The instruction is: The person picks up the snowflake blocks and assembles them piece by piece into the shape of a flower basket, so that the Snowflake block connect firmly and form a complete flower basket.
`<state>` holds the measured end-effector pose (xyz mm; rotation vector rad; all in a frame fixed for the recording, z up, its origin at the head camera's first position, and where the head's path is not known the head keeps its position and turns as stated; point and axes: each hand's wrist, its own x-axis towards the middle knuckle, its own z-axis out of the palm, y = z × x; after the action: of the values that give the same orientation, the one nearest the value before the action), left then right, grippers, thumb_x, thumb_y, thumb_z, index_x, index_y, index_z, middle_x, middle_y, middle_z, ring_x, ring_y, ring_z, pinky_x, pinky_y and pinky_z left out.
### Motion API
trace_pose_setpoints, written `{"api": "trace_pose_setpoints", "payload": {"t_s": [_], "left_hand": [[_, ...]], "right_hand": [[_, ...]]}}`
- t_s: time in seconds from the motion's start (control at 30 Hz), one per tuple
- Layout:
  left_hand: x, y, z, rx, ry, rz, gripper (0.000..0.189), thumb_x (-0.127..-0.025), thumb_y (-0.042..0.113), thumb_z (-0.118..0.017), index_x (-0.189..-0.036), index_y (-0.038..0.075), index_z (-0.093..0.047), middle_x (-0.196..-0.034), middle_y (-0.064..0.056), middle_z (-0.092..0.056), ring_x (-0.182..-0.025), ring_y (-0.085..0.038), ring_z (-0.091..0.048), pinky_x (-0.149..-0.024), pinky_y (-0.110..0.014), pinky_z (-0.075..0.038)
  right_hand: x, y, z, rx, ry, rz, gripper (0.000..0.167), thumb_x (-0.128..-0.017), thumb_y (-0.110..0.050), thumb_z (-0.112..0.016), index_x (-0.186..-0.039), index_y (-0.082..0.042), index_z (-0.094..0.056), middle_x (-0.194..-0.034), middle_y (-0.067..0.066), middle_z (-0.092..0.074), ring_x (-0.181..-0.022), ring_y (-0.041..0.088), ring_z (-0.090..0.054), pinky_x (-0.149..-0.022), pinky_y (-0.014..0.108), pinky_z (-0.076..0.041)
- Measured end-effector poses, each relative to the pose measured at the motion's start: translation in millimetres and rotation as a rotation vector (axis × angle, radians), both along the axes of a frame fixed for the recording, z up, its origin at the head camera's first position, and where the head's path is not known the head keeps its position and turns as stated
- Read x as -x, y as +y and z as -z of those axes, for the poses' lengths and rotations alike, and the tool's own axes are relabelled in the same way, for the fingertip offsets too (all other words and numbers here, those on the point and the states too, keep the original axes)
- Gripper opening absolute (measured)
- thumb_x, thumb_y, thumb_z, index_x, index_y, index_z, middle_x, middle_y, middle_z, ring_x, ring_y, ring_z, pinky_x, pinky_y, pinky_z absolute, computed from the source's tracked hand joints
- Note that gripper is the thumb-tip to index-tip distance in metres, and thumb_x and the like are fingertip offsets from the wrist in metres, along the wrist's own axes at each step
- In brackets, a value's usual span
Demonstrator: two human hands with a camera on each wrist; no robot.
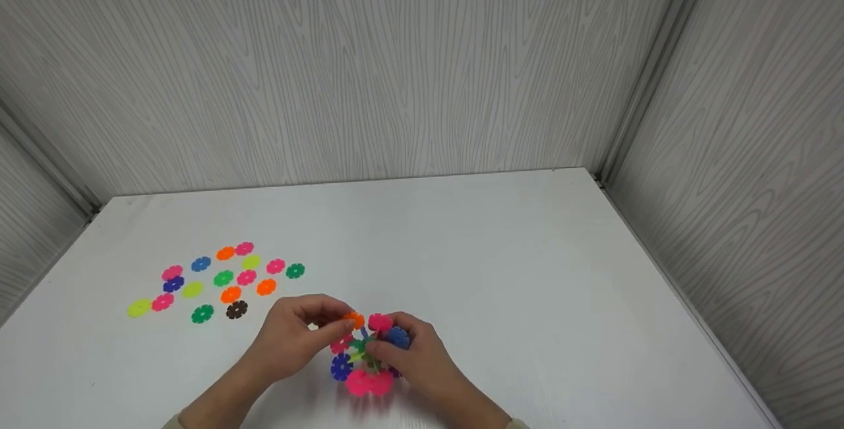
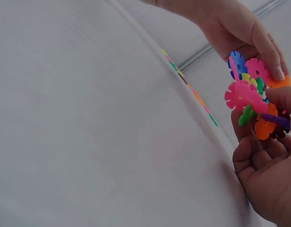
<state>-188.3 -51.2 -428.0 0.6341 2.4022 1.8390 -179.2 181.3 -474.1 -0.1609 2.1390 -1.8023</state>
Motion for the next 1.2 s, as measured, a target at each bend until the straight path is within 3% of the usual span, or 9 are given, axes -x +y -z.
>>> {"api": "trace_pose_setpoints", "payload": {"t_s": [0.4, 0.7, 1.2], "left_hand": [[0.0, 1.3, 0.8, 0.070, 0.025, -0.021, 0.008, -0.098, 0.021, -0.079, -0.100, 0.021, -0.087, -0.089, 0.013, -0.078, -0.075, -0.017, -0.068, -0.066, -0.026, -0.057], [-0.8, 3.7, 5.9, 0.078, -0.013, -0.037, 0.007, -0.096, 0.022, -0.081, -0.098, 0.024, -0.088, -0.090, 0.014, -0.078, -0.076, -0.018, -0.066, -0.063, -0.023, -0.052], [1.7, 8.1, 13.5, 0.079, -0.063, -0.047, 0.007, -0.096, 0.021, -0.081, -0.097, 0.023, -0.088, -0.088, 0.012, -0.078, -0.084, -0.016, -0.072, -0.068, -0.030, -0.060]], "right_hand": [[-0.2, 2, 0.5, 0.051, 0.072, -0.030, 0.036, -0.099, -0.030, -0.077, -0.129, -0.011, -0.069, -0.118, 0.010, -0.066, -0.107, 0.027, -0.059, -0.093, 0.038, -0.057], [-1.4, 1, 0.8, 0.087, 0.083, -0.035, 0.034, -0.098, -0.023, -0.079, -0.126, -0.006, -0.070, -0.103, 0.011, -0.067, -0.083, 0.021, -0.058, -0.069, 0.027, -0.056], [-2.3, -1, 0.7, 0.028, 0.045, 0.054, 0.038, -0.093, -0.024, -0.084, -0.125, -0.009, -0.070, -0.108, 0.010, -0.064, -0.092, 0.024, -0.058, -0.071, 0.029, -0.058]]}}
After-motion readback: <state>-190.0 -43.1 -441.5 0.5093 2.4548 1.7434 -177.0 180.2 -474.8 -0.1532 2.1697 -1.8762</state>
